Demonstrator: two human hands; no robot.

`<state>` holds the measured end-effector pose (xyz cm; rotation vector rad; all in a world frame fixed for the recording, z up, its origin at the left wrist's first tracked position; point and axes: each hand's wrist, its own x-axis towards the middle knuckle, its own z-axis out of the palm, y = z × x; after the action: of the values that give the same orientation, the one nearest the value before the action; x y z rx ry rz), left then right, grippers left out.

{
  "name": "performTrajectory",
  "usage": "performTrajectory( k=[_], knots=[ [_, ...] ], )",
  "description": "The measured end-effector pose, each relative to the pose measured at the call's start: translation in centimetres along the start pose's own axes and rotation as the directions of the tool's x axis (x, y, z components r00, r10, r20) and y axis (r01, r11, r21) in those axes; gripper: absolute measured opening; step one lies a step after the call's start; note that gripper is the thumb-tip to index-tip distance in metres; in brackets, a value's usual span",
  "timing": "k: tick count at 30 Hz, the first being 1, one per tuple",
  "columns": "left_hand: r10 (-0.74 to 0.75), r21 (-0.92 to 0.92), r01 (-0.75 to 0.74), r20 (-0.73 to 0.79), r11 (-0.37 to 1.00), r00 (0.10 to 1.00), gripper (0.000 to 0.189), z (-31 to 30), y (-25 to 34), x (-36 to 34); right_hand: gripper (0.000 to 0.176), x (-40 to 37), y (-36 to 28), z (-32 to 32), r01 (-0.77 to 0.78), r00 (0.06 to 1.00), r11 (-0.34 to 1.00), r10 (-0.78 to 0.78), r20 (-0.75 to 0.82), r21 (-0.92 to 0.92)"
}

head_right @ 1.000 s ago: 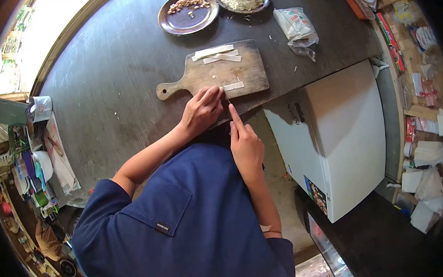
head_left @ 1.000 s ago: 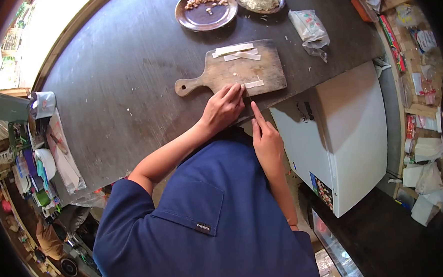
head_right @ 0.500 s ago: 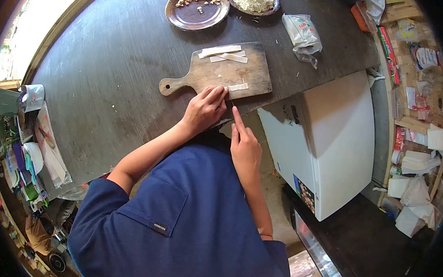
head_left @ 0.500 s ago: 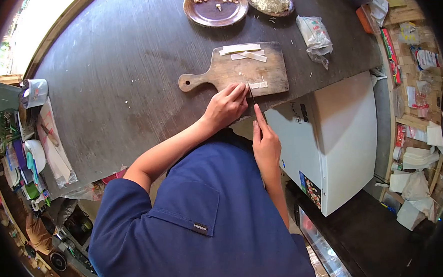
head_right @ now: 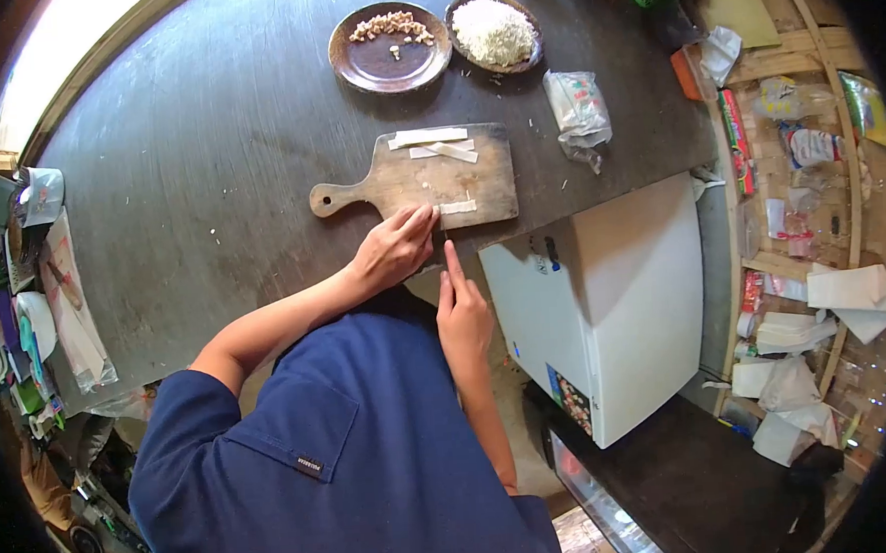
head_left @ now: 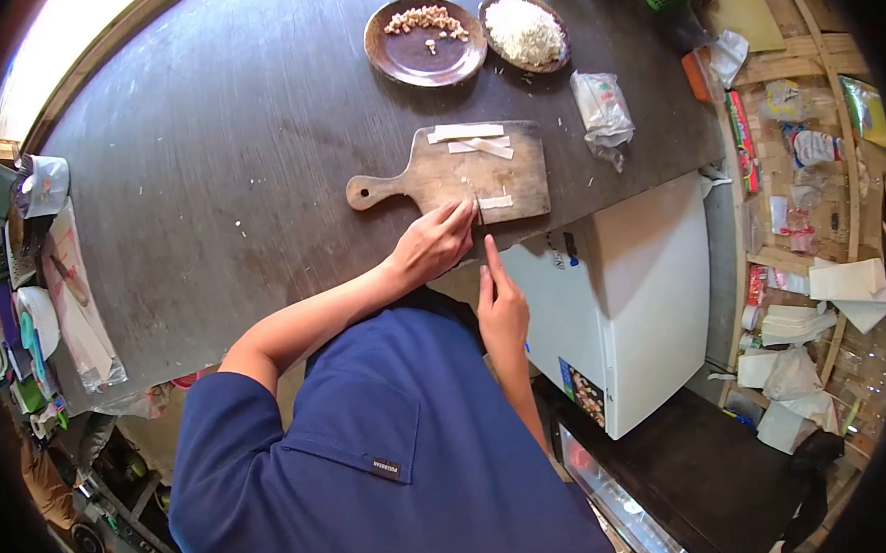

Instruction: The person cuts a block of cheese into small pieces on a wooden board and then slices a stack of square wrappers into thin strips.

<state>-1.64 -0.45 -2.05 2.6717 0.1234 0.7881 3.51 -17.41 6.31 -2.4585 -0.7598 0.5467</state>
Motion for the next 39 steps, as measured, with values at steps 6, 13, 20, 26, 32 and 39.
performTrajectory(
  k=[6, 13, 20, 26, 32, 39],
  knots=[
    [0.005, -0.025, -0.004, 0.040, 1.000, 0.999, 0.052, -0.1, 0.0, -0.2, 0.049, 2.6, -0.7, 1.2, 0.000, 1.000, 1.000, 0.000, -0.012, -0.008],
    [-0.006, -0.010, 0.007, 0.063, 1.000, 0.998, 0.053, -0.4, -0.2, -0.3, 0.047, 0.0, -0.5, 0.1, -0.007, 1.000, 1.000, 0.006, -0.002, -0.024],
    [0.006, -0.048, -0.004, 0.047, 0.999, 0.999, 0.051, -0.7, -0.3, -0.2, 0.051, 1.9, 0.4, 2.2, 0.124, 0.984, 0.990, -0.131, -0.124, -0.062],
    [-0.017, -0.014, 0.018, 0.063, 1.000, 0.998, 0.054, -0.7, -0.2, -0.4, 0.051, -0.2, 0.4, 1.2, 0.064, 0.996, 0.997, -0.067, -0.061, -0.051],
    [0.001, -0.015, -0.001, 0.001, 1.000, 1.000, 0.053, -0.2, -0.4, -0.4, 0.050, 0.4, 0.6, 2.1, 0.087, 0.989, 0.992, -0.097, -0.108, -0.093],
    [-0.009, 0.000, 0.009, 0.033, 1.000, 0.999, 0.050, -0.4, -0.2, -0.5, 0.046, 0.5, -1.0, -0.8, -0.050, 0.998, 0.997, 0.053, 0.044, -0.064]
  ],
)
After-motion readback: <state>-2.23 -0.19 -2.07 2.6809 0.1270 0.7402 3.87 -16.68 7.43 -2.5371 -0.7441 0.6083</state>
